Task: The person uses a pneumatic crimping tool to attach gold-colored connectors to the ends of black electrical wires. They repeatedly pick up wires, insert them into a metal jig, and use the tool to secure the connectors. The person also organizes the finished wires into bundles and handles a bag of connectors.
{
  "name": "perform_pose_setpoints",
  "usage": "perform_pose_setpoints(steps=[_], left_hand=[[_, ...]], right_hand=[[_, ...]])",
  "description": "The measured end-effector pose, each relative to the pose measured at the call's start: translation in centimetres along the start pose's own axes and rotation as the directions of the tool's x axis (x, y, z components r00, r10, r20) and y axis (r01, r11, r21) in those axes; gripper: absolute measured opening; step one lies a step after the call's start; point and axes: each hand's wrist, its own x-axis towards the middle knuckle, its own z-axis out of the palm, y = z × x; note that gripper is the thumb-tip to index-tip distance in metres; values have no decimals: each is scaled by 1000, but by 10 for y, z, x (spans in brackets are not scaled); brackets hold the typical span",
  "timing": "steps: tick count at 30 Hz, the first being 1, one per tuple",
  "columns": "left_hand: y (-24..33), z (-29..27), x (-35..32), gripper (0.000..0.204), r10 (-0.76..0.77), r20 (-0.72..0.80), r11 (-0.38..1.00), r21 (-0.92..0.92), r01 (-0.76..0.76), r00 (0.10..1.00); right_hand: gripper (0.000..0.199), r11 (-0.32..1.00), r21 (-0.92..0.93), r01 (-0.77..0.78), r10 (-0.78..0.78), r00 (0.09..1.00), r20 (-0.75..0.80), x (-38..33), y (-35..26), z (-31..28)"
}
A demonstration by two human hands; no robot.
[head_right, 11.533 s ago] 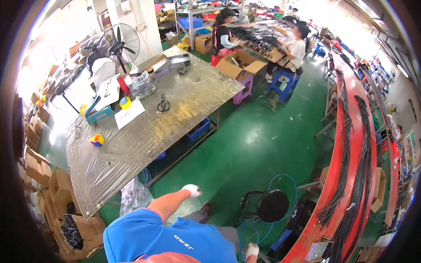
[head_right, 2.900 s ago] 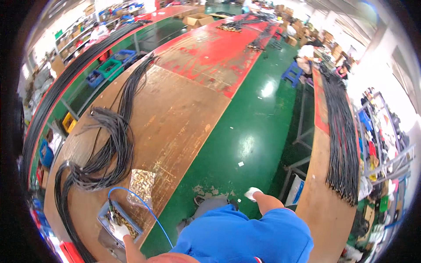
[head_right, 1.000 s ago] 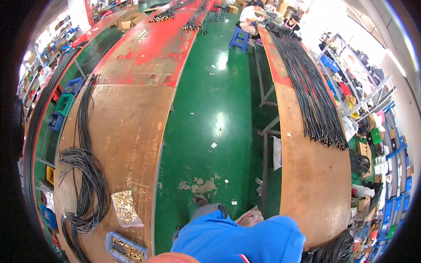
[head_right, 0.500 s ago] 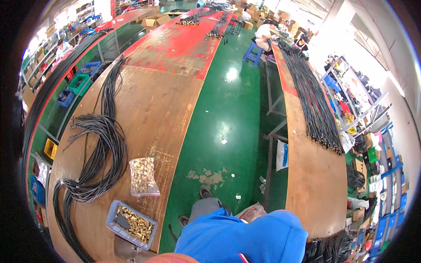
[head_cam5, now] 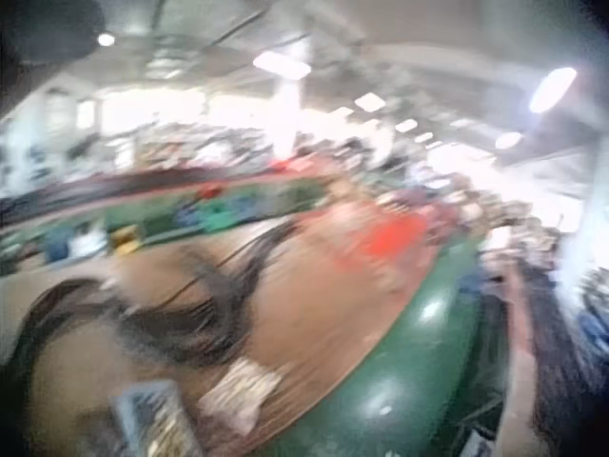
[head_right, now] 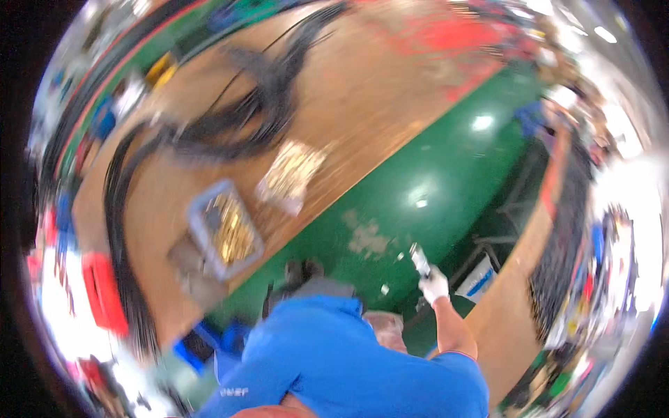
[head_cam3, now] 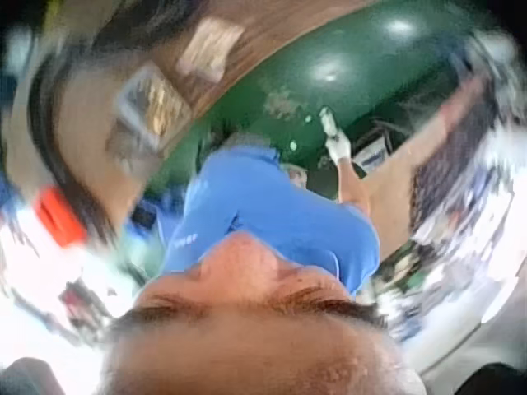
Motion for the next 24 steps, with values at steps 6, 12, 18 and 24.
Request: perform_pose_setpoints(steps=[6,12,18,24], left_hand=[[-26,34,-52,54,-229,-164,933,-319,168,960],[-30,67,-65,54,-393,-334,730,-680,70,856],[-60,116,-51,51,-455,-287,485,-874,-36,843],[-145,184,-36,49,-472,-292,414,-906,-83,832]], right_hand=[[31,833,-52,551,-549,834,51,70,-222,33],[26,583,-183,791,-707,606,366,51,-370,115],[29,467,-291,835,-606,543,582,-2,-449,200],[29,438,-349,828,-608,559,563,-46,-486,276]])
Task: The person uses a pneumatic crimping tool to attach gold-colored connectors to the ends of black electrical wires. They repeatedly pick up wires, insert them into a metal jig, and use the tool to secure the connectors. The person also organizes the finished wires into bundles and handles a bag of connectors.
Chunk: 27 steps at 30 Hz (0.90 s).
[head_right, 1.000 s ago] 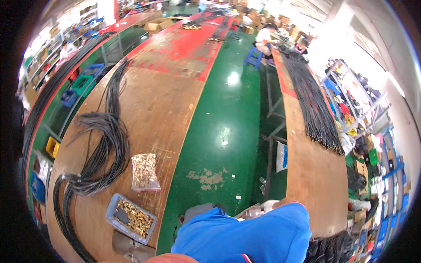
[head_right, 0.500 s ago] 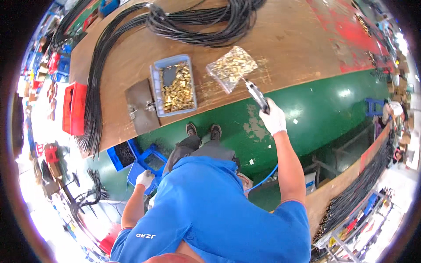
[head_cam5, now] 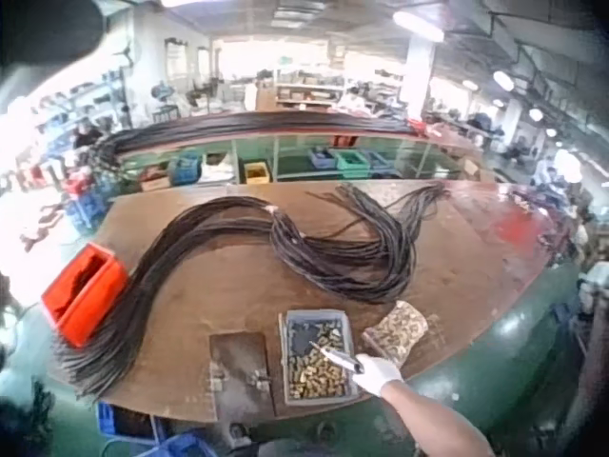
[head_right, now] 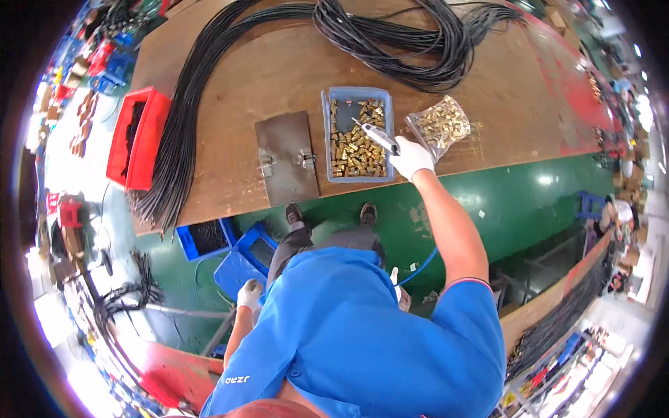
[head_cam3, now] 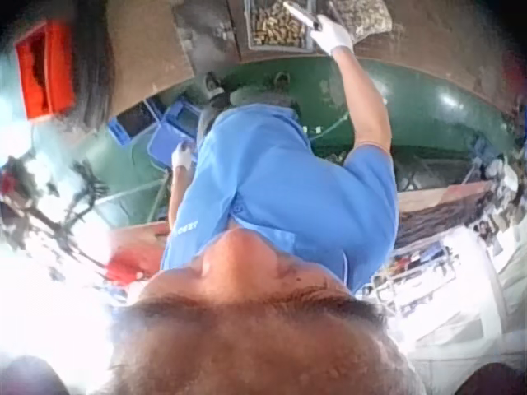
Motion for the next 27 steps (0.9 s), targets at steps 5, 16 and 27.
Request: perform_pose_setpoints(steps=[5,16,27], left_hand=[[25,-85,36,35,152,-73,986,-55,-156,986],[261,-161,125,35,625,4,774,132,-620,781],[414,-24,118,30,819,207,549,-7,-836,536]], right_hand=[[39,995,-12,-104,103,994,-32,11,-39,25],[22,972,-28,-235,226,957,-182,2,-64,48],[36,983,159,93,9,838,-546,-8,15,36]])
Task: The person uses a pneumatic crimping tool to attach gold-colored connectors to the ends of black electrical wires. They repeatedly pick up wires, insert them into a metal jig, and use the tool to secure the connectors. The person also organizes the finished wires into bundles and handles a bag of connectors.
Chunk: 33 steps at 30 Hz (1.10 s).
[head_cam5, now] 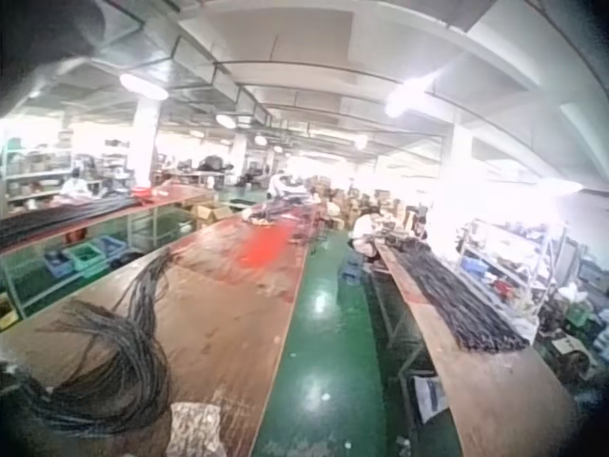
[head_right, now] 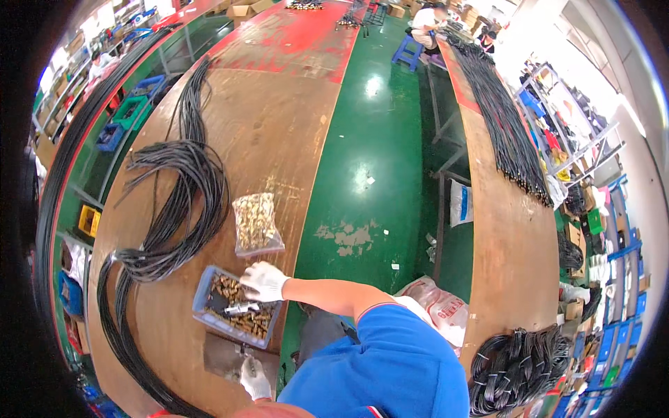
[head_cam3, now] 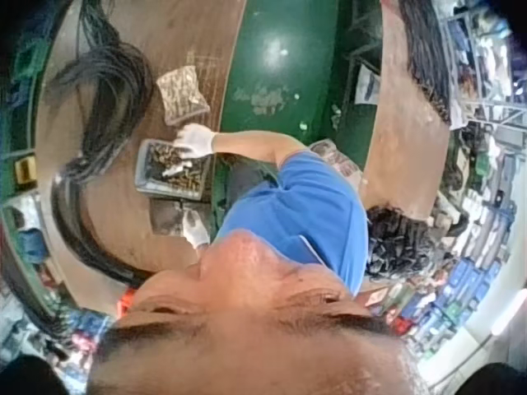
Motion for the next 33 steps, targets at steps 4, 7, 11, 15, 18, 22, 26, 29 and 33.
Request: perform_pose_setpoints(steps=[4,7,11,15,18,22,26,29,33], left_hand=[[19,21,32,30,-65,-5,998,-3,64,998],[26,30,48,29,-100,10,994,-36,100,995],[38,36,56,29,-75,21,997,-7,75,997],[46,42,59,28,-94,32,989,120,90,995],[42,48,59,29,-110,34,991,85,107,993],[49,51,59,28,-87,15,993,80,85,996],[51,47,53,25,-84,40,991,108,79,996],[41,44,49,24,-51,45,994,95,47,998],[62,38,54,23,-40,49,996,84,36,998]], right_hand=[[44,929,-178,-325,308,944,-116,0,90,-11],[54,916,-240,-322,336,942,19,-2,128,-7],[53,951,-248,-183,202,978,52,3,143,-8],[29,956,-289,-53,60,998,15,14,153,26],[15,963,-270,-17,23,1000,17,20,155,31],[17,950,-303,-74,89,995,36,23,159,29],[19,956,-279,-89,129,983,129,31,155,23],[18,954,-290,-77,126,980,155,33,152,25],[17,948,-311,-64,123,977,175,35,154,31]])
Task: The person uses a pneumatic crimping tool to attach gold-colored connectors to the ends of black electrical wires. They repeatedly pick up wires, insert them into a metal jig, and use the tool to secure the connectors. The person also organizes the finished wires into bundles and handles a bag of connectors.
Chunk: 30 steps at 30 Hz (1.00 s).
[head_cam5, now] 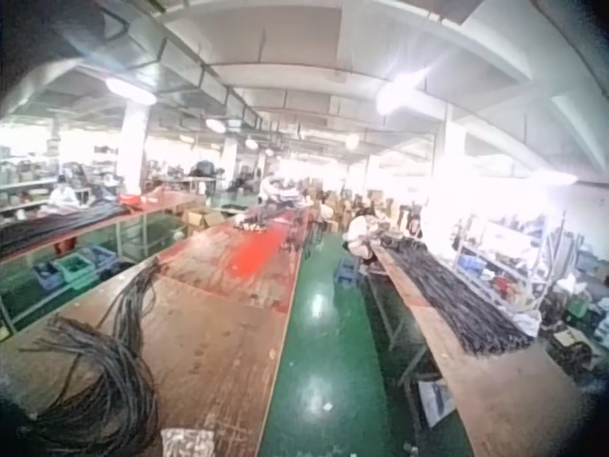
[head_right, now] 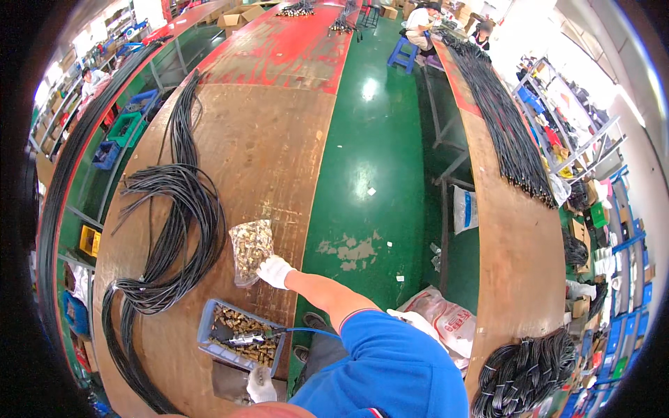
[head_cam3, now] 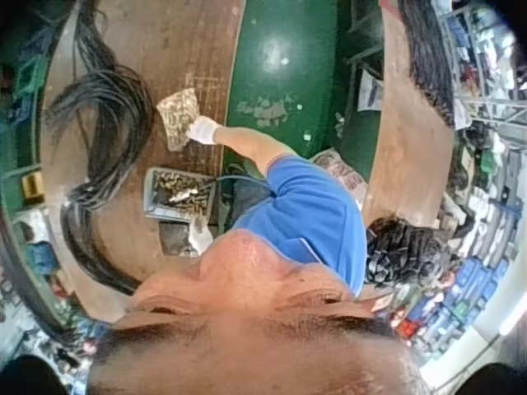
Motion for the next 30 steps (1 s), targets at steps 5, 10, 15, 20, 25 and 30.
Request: perform_pose_setpoints(steps=[5,10,15,20,25,30], left_hand=[[-36,-13,5,24,58,-39,998,-17,-58,998],[-44,-26,-4,26,0,-49,1000,25,2,999],[-49,-24,-15,29,-33,-73,999,33,35,997],[-47,-16,-13,30,-62,-41,997,-45,60,997],[-42,-12,-6,32,-39,-44,997,-73,36,998],[-24,-13,8,32,-73,-51,993,-94,68,996]], right_hand=[[17,999,20,28,-27,998,-56,6,-11,-14],[17,998,16,53,-54,999,3,16,-14,-10],[16,982,-37,185,-187,981,-55,17,-11,-9],[15,991,-26,132,-132,991,20,25,-7,5],[15,985,42,167,-168,985,35,26,7,-19],[19,977,214,-16,26,999,-47,24,14,-89]])
